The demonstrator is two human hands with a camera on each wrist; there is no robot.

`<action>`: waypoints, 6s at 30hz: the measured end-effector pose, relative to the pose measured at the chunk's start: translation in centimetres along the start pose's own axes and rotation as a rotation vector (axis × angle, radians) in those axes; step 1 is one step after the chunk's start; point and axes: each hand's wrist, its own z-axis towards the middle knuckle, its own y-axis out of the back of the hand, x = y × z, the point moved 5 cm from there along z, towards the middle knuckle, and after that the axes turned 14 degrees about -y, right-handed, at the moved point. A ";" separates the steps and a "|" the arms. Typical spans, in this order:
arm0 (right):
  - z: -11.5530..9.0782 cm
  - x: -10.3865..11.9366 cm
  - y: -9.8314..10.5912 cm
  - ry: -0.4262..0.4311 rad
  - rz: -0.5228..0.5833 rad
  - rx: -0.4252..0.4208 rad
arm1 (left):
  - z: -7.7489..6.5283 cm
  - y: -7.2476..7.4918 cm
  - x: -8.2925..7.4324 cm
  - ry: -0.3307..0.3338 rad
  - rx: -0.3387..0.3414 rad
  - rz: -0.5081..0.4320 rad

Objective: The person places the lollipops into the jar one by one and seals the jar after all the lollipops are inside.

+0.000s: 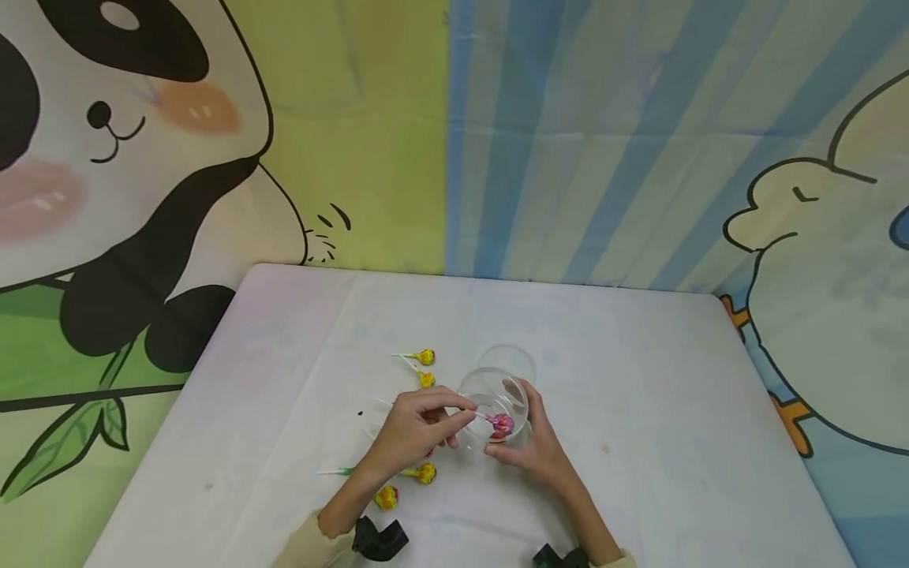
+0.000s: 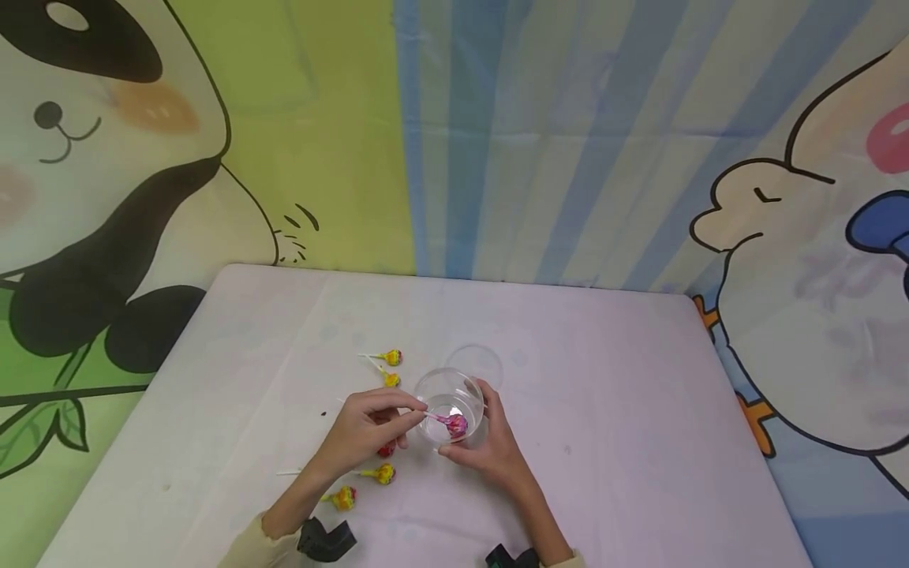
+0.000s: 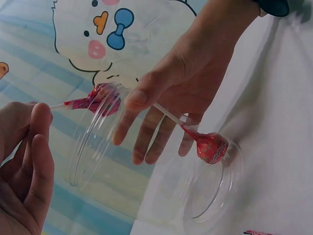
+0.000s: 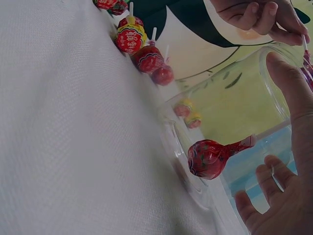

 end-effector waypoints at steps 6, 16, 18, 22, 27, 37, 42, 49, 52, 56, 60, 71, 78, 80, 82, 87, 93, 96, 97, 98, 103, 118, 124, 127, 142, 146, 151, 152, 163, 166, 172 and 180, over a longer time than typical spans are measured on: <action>0.3 0.1 0.0 0.014 0.003 0.021 | 0.6 -0.4 -0.3 -0.005 0.037 0.052; 0.1 2.1 0.3 0.021 -0.004 0.017 | 1.0 -0.9 0.5 0.159 0.159 0.115; -0.1 3.0 0.4 0.021 0.002 0.027 | 1.0 -1.0 0.5 0.176 0.170 0.146; -0.6 4.1 0.6 0.008 -0.006 0.033 | 1.1 -1.1 0.5 0.202 0.187 0.187; -0.7 4.2 0.6 -0.010 -0.014 0.027 | 1.3 -1.5 0.7 0.228 0.253 0.217; -0.3 2.1 0.3 0.004 0.020 0.019 | 2.1 -2.6 1.3 0.292 0.305 0.171; 0.1 0.4 0.3 0.011 0.011 0.011 | 2.4 -3.0 1.4 0.290 0.319 0.204; 0.1 0.1 0.3 -0.009 0.031 0.023 | 2.9 -3.1 1.2 0.355 0.403 0.261; 0.0 0.1 0.3 -0.007 0.024 0.026 | 2.7 -3.1 1.1 0.379 0.415 0.264; 0.1 0.2 0.2 -0.007 0.016 0.023 | 2.3 -2.8 0.8 0.375 0.386 0.260; 0.1 0.4 0.1 -0.017 0.011 0.006 | 1.7 -2.1 0.1 0.350 0.308 0.239; 0.2 0.4 0.1 -0.020 0.030 0.001 | -2.5 5.3 -2.0 0.263 -0.041 0.357; 0.3 0.4 0.2 -0.033 0.031 0.003 | -8.3 8.5 -0.7 0.472 -0.156 0.445; 0.2 0.4 0.2 -0.038 0.033 0.003 | -9.8 9.0 -0.4 0.540 -0.181 0.450; 0.2 0.5 0.2 -0.043 0.035 0.003 | -11.2 9.4 -0.2 0.600 -0.203 0.450; 0.2 0.5 0.1 -0.050 0.039 0.007 | -14.1 10.6 0.0 0.716 -0.256 0.469; 0.1 0.4 0.1 -0.049 0.058 0.013 | -15.7 11.5 0.0 0.727 -0.305 0.461; 0.1 0.4 0.1 -0.050 0.063 0.015 | -15.7 11.6 0.1 0.748 -0.294 0.475; 0.2 0.4 0.1 -0.051 0.061 0.017 | -15.7 11.6 0.2 0.760 -0.291 0.479; 0.2 0.3 0.1 -0.053 0.060 0.018 | -15.7 11.6 0.2 0.771 -0.286 0.486; 0.2 0.1 0.1 -0.064 0.068 0.020 | -15.8 11.8 0.2 0.804 -0.265 0.506; 0.2 -0.1 0.1 -0.059 0.072 0.022 | -12.8 13.1 1.2 0.651 -0.169 0.598; 0.1 0.0 0.0 -0.049 0.070 0.033 | -7.6 14.1 2.2 0.470 0.001 0.685; 0.0 0.0 -0.1 -0.049 0.050 0.033 | -4.8 14.6 3.5 0.402 0.081 0.706; 0.2 0.0 -0.3 -0.045 0.053 0.036 | 2.6 14.1 12.6 0.371 0.299 0.563; 0.2 0.0 -0.3 -0.037 0.055 0.034 | 2.7 13.5 13.0 0.349 0.312 0.545; 0.2 -0.1 -0.1 -0.035 0.064 0.022 | 2.8 13.0 13.4 0.279 0.334 0.601; 0.2 -0.2 0.0 -0.035 0.064 0.022 | 2.8 13.0 13.5 0.268 0.336 0.610; 0.1 -0.2 -0.3 -0.042 0.062 0.027 | 2.4 13.0 13.7 0.224 0.341 0.601; 0.1 -0.1 -0.3 -0.036 0.067 0.029 | 2.4 13.1 13.8 0.225 0.347 0.592; 0.1 -0.2 -0.3 -0.036 0.068 0.028 | 2.0 13.8 14.7 0.266 0.332 0.481; 0.0 -0.4 -0.3 -0.039 0.067 0.021 | 0.9 16.2 16.4 0.399 0.195 0.320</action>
